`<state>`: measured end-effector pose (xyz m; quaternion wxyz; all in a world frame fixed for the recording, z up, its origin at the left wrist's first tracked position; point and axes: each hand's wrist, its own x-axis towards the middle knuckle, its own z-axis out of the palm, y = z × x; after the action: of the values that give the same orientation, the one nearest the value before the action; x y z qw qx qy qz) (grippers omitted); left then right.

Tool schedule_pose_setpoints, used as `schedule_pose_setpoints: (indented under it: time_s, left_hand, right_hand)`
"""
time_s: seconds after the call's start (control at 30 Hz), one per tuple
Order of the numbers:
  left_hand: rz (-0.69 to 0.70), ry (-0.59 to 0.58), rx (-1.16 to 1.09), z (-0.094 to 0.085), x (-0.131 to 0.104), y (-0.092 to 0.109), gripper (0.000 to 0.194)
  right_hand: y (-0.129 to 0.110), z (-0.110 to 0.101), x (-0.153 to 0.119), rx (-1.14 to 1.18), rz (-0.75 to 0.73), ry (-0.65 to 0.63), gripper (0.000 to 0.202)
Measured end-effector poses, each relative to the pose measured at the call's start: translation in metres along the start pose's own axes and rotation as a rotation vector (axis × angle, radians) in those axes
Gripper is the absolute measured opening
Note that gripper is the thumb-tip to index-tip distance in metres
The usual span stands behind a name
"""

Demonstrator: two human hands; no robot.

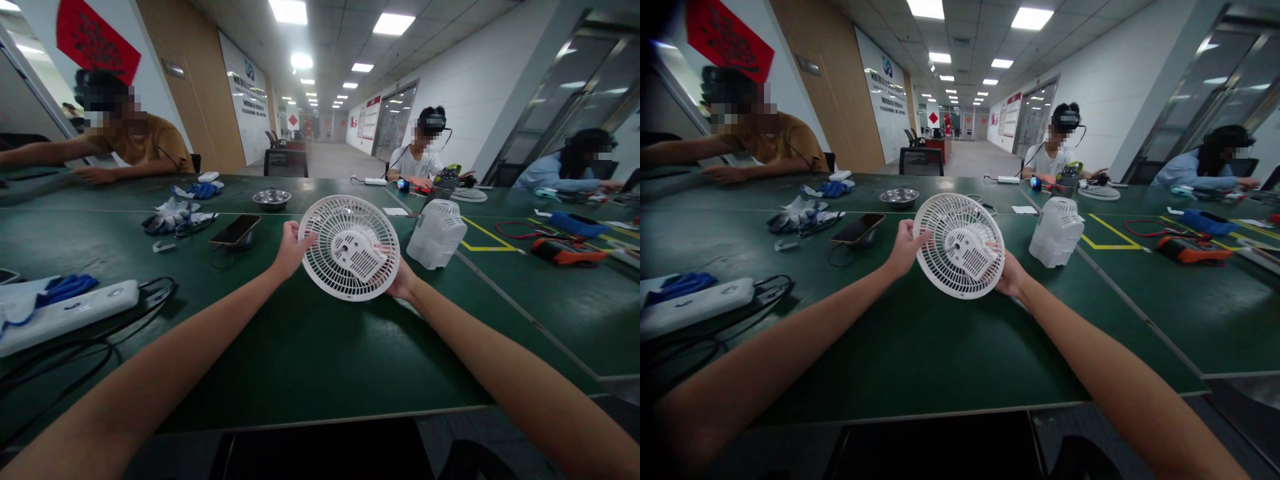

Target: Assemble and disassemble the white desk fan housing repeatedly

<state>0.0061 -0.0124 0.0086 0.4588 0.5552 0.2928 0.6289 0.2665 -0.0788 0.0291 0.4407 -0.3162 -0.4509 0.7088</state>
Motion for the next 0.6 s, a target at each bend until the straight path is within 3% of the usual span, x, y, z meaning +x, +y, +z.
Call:
schedule_pose_setpoints:
  time_s: [0.07, 0.17, 0.4, 0.6]
  left_hand:
    - [-0.167, -0.055, -0.032, -0.003, -0.004, -0.006, 0.041]
    - [-0.272, -0.154, 0.051, -0.007, -0.007, -0.010, 0.027]
    - [-0.279, -0.109, 0.178, -0.002, -0.012, 0.004, 0.014]
    - [-0.197, -0.143, 0.262, -0.003, -0.013, 0.006, 0.017]
  right_hand:
    - [0.001, -0.001, 0.002, 0.031, 0.022, -0.003, 0.021]
    - [0.005, -0.004, 0.008, 0.071, 0.044, 0.041, 0.025]
    - [0.008, -0.018, 0.017, 0.076, 0.062, 0.087, 0.023]
    - [0.010, -0.018, 0.019, 0.019, -0.074, 0.111, 0.030]
